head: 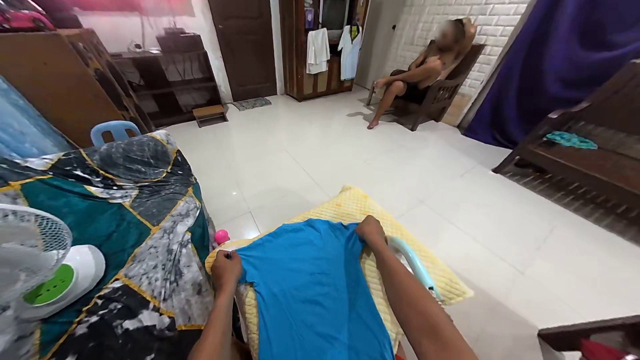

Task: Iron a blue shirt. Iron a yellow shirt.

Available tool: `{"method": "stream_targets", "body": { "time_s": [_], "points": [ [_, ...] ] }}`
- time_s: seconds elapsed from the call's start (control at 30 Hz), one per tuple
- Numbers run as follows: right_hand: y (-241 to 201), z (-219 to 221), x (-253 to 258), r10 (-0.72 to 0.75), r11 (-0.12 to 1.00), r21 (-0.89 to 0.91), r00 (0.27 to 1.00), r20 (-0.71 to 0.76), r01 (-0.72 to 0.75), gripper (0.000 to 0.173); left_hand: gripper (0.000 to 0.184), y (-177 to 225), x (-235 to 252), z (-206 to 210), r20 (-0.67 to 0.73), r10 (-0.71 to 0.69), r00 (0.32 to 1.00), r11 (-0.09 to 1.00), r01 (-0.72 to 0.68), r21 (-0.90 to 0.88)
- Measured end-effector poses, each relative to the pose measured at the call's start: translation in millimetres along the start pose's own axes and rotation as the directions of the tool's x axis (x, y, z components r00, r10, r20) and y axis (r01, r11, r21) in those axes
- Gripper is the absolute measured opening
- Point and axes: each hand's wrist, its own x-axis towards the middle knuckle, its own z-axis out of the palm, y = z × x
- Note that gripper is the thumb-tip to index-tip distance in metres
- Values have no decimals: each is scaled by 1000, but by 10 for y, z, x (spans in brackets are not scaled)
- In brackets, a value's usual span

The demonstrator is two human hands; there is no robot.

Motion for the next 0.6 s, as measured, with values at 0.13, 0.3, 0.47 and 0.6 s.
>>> {"method": "stream_targets", "body": {
  "time_s": [0.13, 0.3, 0.47, 0.6],
  "points": [
    [66, 18, -72, 33, 999, -30, 999, -31, -34, 42, 34, -12, -43, 62, -27, -47, 999, 999, 48, 19],
    [48, -29, -169, 16, 999, -43, 1000, -8, -17, 50, 34, 26, -156, 39, -116, -79, 990, 997, 80, 6],
    [51, -185, -367, -4, 997, -78, 974, 225, 22, 50, 44, 310, -691, 57, -183, 295, 938, 951, -268, 156],
    [248, -24, -319, -75, 993, 108, 977, 199, 55, 49, 46, 522, -1325, 425, 63, 646, 760, 716, -633, 294]
  ]
}}
